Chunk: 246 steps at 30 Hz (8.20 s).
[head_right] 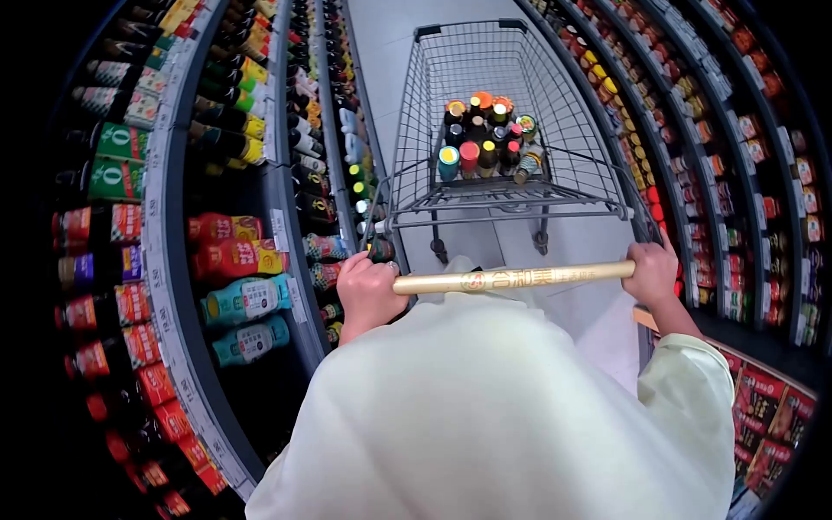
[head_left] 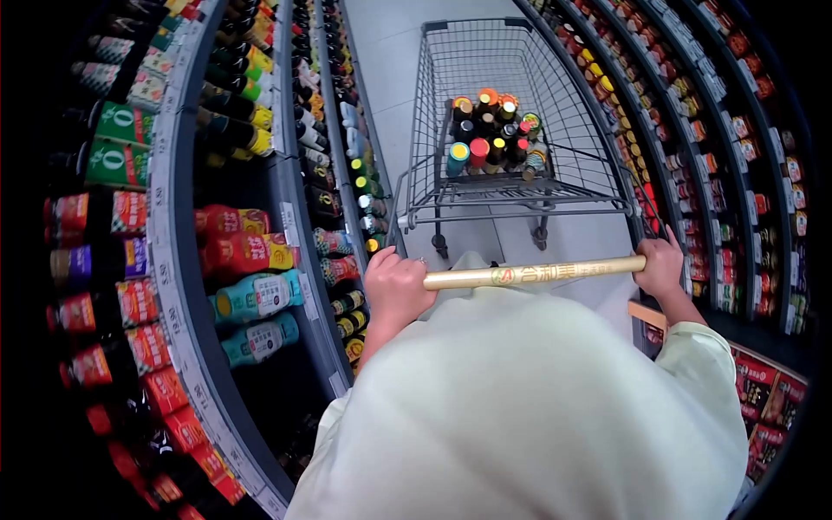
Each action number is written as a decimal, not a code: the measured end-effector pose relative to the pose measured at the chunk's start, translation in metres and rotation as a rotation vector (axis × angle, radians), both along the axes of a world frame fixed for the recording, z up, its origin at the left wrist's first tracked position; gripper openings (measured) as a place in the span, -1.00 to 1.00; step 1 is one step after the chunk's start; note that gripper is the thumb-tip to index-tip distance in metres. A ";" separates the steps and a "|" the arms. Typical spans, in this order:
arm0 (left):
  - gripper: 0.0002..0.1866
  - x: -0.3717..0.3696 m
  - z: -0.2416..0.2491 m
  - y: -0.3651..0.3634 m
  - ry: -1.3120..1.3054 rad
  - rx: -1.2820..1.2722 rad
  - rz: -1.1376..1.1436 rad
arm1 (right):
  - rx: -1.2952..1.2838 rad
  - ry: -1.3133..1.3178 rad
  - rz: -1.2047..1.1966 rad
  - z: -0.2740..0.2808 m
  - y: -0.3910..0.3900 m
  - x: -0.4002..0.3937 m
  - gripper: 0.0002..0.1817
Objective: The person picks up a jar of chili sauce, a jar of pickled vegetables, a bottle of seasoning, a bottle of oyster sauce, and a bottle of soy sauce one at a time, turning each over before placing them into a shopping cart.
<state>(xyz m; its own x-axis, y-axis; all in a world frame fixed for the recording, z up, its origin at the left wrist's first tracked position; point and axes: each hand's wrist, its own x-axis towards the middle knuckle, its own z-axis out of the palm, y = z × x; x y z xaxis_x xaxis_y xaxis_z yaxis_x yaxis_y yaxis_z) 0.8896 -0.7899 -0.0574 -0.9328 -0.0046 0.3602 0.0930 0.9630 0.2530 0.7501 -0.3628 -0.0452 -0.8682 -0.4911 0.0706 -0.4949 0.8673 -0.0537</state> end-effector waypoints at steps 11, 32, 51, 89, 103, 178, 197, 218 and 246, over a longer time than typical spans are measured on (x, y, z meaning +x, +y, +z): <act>-0.83 -0.011 0.000 -0.006 -0.033 -0.026 -0.022 | 0.126 -0.280 0.095 0.038 -0.019 -0.019 -0.65; -0.71 -0.017 0.008 0.006 -0.189 -0.028 0.073 | 0.528 -0.392 0.890 -0.263 -0.185 -0.245 -0.74; -0.77 -0.026 0.012 0.003 -0.203 0.019 0.050 | 0.230 -0.522 0.325 -0.222 -0.117 -0.309 -0.69; -0.86 -0.018 0.002 -0.007 -0.191 0.040 0.076 | 0.514 -0.054 0.855 -0.265 -0.365 -0.235 -0.70; -0.86 -0.023 0.003 -0.007 -0.115 0.121 0.068 | -0.007 -0.353 0.466 -0.105 -0.327 -0.231 -0.40; -0.12 0.028 0.079 0.041 0.240 0.197 0.518 | -1.387 -1.801 0.168 0.063 -0.347 -0.038 -0.57; -0.09 0.018 0.062 0.045 0.427 0.233 0.576 | -1.322 -1.607 0.448 0.077 -0.329 -0.014 -0.08; -0.15 0.018 0.063 0.046 0.367 0.179 0.556 | -1.257 -1.425 0.215 0.067 -0.331 -0.026 -0.48; -0.09 0.025 0.066 0.037 0.261 0.495 0.570 | -1.225 -1.576 0.198 0.058 -0.333 -0.032 -0.47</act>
